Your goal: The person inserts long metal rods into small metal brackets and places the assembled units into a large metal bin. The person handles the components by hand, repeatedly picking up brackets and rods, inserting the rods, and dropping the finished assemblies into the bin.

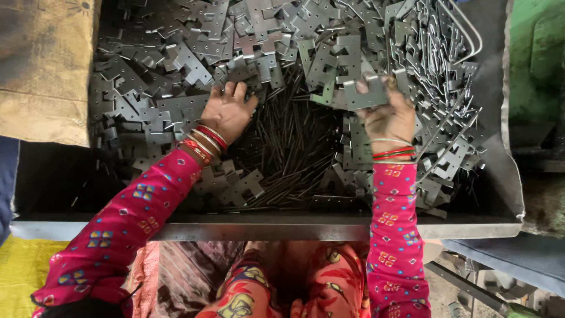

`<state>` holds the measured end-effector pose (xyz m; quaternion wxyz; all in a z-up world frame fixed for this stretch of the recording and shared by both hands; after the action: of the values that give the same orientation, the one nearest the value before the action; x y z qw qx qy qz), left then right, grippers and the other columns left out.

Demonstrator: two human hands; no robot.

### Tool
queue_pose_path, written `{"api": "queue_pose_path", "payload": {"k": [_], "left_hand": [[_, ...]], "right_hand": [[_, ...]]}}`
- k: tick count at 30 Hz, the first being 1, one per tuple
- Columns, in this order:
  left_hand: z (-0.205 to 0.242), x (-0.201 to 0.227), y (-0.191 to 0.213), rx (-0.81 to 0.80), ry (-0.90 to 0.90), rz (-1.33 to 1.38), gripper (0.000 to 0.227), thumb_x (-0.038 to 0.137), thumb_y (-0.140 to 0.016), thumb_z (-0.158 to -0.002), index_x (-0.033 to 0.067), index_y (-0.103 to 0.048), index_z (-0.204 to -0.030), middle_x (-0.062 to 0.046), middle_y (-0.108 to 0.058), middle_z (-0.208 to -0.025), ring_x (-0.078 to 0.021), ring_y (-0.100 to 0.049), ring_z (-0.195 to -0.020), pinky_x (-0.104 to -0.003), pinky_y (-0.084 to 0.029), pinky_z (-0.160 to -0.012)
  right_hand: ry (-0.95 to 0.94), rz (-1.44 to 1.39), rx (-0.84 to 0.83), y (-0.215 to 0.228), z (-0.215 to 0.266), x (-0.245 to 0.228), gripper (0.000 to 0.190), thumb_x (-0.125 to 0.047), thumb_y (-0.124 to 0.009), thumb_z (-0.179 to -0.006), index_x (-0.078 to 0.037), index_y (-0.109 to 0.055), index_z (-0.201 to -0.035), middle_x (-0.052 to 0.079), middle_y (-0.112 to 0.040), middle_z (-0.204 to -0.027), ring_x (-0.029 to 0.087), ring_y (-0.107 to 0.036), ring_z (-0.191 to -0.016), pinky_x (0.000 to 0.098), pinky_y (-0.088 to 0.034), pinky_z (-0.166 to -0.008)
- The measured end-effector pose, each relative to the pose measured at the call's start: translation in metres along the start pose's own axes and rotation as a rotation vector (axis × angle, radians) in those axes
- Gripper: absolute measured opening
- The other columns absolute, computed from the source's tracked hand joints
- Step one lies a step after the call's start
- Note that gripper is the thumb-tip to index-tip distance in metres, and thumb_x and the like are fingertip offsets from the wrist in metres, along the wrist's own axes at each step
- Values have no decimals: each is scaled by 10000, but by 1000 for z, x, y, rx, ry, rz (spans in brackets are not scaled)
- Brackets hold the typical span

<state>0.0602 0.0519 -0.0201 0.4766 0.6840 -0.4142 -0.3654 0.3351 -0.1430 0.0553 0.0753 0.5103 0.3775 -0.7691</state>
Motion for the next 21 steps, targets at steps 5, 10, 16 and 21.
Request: {"api": "queue_pose_path", "payload": {"k": [5,10,16,21], "left_hand": [[3,-9,18,-62,-102,55,231,230,-645,-980,125,-686,-1182,-87,-619,-1167,-281,-597,-1159,-501,-501,-1007],[-3,-12,23,-21,-49,42,496,396,-621,-805,116,-631,-1214,-136,-635,-1159,-306,-601,-1141,-504,-509,-912],[-7,-15,5,-277,-149,-250,516,266,-590,-841,153,-561,-1343,-86,-603,-1299,-281,-560,-1265,-451,-466,-1036],[-8,-24,29,-53,-102,99,390,221,-682,-891,90,-629,-1255,-110,-660,-1229,-334,-652,-1134,-460,-544,-942]], "right_hand": [[31,-198,-161,7,-8,5,228,-224,-694,-1026,-32,-682,-1147,118,-687,-1075,274,-678,-1018,387,-556,-815],[-134,26,-242,-2,-4,28,207,-207,-649,-954,-32,-688,-1058,152,-719,-1034,272,-747,-912,436,-630,-725],[176,1118,-288,-42,3,112,241,-276,-681,-972,-44,-734,-1005,179,-716,-917,335,-708,-804,440,-569,-660],[669,1782,-391,-61,13,146,438,-291,-852,-667,-28,-652,-955,158,-627,-943,388,-649,-896,530,-517,-684]]}}
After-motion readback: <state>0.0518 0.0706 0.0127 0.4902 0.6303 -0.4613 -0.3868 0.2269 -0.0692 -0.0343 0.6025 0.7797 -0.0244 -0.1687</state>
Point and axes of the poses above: each hand's wrist, its own z-axis away from the middle knuckle, its own y-axis out of the back of the hand, x = y × z, the point moved 2 cm from there along -z, towards the middle knuckle
